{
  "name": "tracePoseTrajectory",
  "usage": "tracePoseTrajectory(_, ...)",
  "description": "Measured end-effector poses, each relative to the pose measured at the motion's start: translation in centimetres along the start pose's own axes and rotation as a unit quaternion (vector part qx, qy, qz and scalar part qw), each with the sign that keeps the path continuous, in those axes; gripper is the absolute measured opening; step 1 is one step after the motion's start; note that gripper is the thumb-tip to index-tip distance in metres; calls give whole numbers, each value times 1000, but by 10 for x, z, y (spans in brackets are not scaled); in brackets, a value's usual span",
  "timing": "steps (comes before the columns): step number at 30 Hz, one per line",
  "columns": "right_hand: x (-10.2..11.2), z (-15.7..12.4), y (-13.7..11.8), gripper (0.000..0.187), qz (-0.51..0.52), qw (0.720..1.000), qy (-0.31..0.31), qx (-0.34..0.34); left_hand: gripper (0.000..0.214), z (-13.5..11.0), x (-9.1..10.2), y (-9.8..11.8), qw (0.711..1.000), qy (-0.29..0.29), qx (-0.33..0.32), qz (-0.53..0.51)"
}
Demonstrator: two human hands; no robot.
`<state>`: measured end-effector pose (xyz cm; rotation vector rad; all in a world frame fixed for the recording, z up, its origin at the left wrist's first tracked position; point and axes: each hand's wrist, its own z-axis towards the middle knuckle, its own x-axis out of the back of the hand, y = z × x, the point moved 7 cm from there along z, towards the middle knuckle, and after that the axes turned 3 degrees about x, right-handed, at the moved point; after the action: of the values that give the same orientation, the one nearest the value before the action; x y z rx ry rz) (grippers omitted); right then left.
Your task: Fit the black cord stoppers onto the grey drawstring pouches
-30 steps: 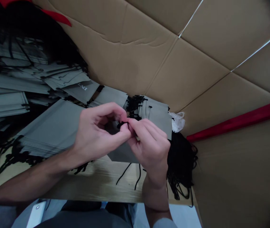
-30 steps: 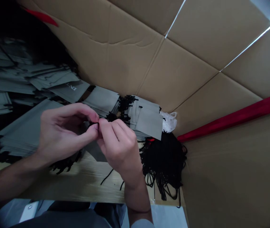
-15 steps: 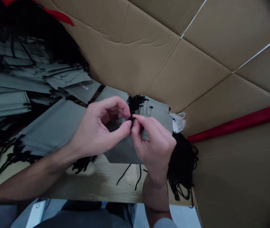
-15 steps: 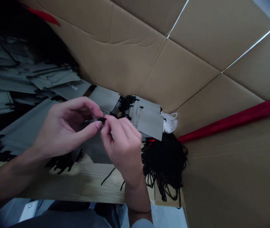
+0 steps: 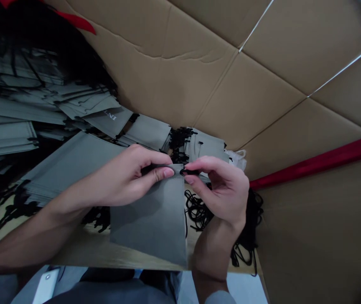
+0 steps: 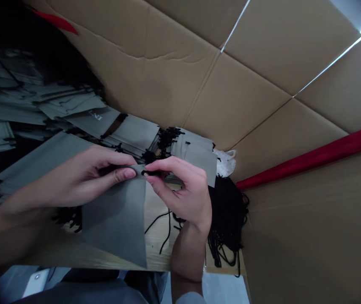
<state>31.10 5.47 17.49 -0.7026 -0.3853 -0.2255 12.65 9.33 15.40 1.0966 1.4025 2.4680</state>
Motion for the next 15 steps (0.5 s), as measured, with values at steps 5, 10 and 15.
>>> tracePoseTrajectory(5, 2, -3, 4, 18, 97, 995, 12, -4, 36, -6, -3, 19, 996, -31, -79, 5)
tracePoseTrajectory(10, -7, -1, 15, 14, 275, 961, 4, -23, 37, -10, -13, 34, 982, -90, -137, -92)
tracePoseTrajectory(15, -29, 6, 19, 19, 379, 925, -24, -13, 38, -12, -18, 38, 965, -125, -156, -168)
